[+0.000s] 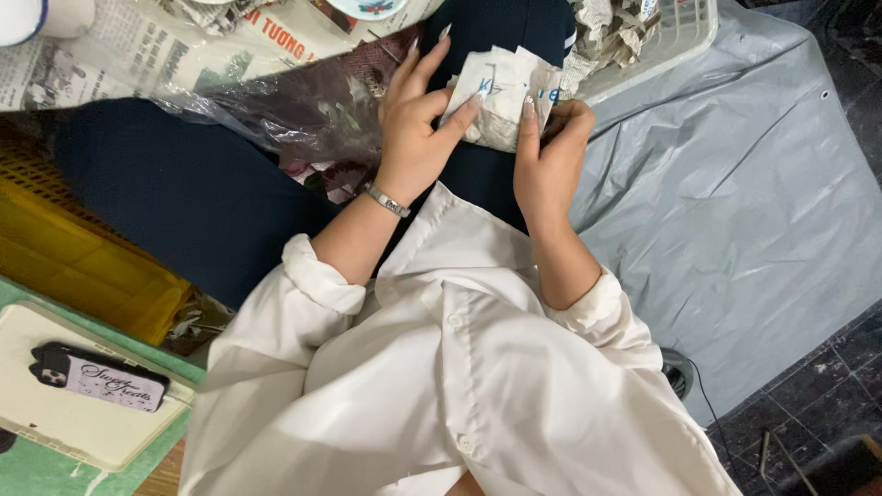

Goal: The person sits cross-legged and wraps individual ceramic bowls and plates with newspaper. They fold the paper around each item, then place the wrapped dish aside and pick up the next one to repeat the process.

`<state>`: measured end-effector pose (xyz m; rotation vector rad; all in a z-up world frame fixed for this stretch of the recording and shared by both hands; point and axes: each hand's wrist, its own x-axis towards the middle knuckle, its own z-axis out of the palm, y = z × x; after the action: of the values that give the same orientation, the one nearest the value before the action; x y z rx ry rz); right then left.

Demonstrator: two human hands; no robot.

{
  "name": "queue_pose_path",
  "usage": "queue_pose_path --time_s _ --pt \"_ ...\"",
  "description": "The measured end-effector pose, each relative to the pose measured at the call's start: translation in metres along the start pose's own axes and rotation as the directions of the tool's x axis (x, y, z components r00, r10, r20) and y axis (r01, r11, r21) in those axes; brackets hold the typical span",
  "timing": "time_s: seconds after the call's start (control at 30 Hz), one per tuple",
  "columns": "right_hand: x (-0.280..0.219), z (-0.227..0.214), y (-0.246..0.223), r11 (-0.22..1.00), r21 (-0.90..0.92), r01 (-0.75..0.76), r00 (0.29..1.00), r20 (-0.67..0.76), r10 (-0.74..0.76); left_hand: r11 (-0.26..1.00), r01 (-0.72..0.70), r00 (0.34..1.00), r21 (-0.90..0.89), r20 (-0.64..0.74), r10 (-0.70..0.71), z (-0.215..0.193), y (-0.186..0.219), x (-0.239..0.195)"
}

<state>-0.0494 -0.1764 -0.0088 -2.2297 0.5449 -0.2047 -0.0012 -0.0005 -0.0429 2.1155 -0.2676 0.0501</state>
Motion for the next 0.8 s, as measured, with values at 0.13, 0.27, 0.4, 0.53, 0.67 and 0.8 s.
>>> queue_pose_path --time_s 0.13,0.27,0.4,0.53,0.67,0.8 --pt "-0.003 -0.002 0.004 0.99 0.049 0.13 0.991 -0.001 -0.131 0.988 0.095 0.993 -0.123 -0.055 -0.102 0.014 -0.013 -0.017" --pt "-0.016 -0.013 0.015 0.968 0.239 0.077 0.981 0.154 -0.116 0.953 0.116 0.991 -0.279 -0.028 -0.129 -0.005 -0.002 -0.033" --pt "-0.015 -0.004 0.007 0.77 0.61 0.188 0.92 0.166 -0.356 0.852 0.022 1.0 -0.523 0.027 -0.009 -0.053 0.015 -0.048" --pt "0.012 0.03 -0.03 0.613 0.634 0.472 0.742 0.09 -0.664 0.809 0.088 0.996 -0.581 0.052 -0.071 -0.097 0.0 -0.053" --pt "0.049 0.072 -0.087 0.551 0.514 0.657 0.519 0.222 -0.826 0.719 0.389 0.87 -0.576 -0.027 -0.493 -0.142 -0.05 -0.043" --pt "0.077 0.109 -0.142 0.441 0.126 0.889 0.36 0.404 -0.841 0.636 0.016 0.85 -0.771 -0.325 -0.415 -0.184 -0.104 -0.015"
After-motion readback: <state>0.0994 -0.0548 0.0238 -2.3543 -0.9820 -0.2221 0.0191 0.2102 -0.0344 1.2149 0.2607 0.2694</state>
